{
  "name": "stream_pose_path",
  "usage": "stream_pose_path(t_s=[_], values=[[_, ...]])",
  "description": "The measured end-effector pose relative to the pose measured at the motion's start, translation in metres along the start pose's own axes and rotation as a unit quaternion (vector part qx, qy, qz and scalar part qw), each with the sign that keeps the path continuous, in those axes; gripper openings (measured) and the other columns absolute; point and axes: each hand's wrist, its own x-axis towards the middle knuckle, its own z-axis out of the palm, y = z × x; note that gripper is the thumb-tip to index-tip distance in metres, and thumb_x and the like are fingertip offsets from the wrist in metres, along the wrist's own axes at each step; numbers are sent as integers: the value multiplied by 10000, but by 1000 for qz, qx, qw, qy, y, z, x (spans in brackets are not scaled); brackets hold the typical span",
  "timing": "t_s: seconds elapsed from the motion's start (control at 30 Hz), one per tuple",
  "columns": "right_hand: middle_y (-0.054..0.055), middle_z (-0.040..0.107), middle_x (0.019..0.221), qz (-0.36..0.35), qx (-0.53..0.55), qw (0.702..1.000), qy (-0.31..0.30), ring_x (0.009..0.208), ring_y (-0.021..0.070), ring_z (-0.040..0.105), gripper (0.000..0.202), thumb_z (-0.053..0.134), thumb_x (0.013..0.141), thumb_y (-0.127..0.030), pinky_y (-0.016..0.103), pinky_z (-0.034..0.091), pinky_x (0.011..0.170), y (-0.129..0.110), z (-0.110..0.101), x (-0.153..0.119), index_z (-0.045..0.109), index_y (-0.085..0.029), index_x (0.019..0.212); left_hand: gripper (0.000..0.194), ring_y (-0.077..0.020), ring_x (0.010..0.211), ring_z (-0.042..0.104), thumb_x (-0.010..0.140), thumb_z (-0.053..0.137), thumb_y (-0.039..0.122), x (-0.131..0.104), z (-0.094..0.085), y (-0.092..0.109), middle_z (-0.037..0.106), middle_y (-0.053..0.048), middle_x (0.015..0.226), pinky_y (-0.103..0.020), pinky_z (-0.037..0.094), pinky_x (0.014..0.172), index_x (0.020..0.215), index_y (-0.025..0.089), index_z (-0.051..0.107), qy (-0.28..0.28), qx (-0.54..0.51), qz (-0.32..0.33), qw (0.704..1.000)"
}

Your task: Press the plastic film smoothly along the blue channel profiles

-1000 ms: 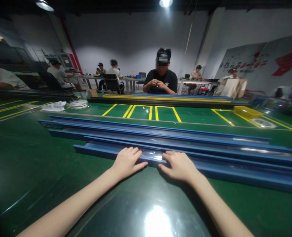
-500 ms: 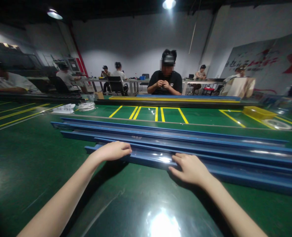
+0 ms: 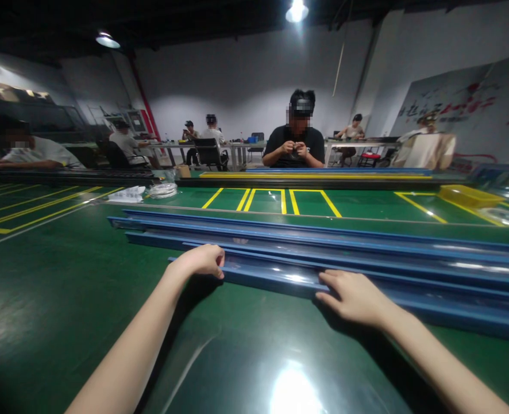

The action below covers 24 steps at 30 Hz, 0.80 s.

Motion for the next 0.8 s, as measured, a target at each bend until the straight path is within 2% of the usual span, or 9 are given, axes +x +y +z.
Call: stream_pose_path(t_s=[0.2, 0.37, 0.47, 0.8], values=[[79, 601, 886, -26, 6, 1000, -11, 795, 192, 560, 287, 375, 797, -394, 278, 394, 666, -24, -9, 15, 570, -201, 885, 191, -160, 712, 572, 542, 659, 294, 2, 2, -3, 640, -10, 767, -210, 376, 542, 711, 218, 610, 1, 5, 6, 1000], [60, 576, 838, -67, -2, 998, 2, 753, 170, 545, 261, 356, 809, -378, 251, 371, 628, -63, -12, 39, 537, -189, 812, 415, -168, 834, 565, 554, 657, 346, 5, 4, -11, 621, -25, 963, -210, 408, 643, 947, 238, 578, -13, -17, 8, 1000], [65, 569, 847, -81, 8, 997, 15, 750, 165, 538, 265, 353, 813, -364, 246, 362, 619, -79, -10, 53, 542, -177, 820, 465, -171, 868, 559, 560, 649, 381, 6, 4, -15, 613, -26, 998, -208, 410, 676, 993, 235, 564, -22, -30, 11, 999], [53, 600, 848, -132, 88, 987, 22, 739, 145, 543, 289, 381, 808, -362, 227, 355, 635, -99, -11, 89, 590, -173, 873, 521, -166, 914, 544, 583, 613, 424, 4, 1, -30, 584, -25, 1069, -205, 396, 747, 1052, 209, 538, -60, -104, 34, 992]])
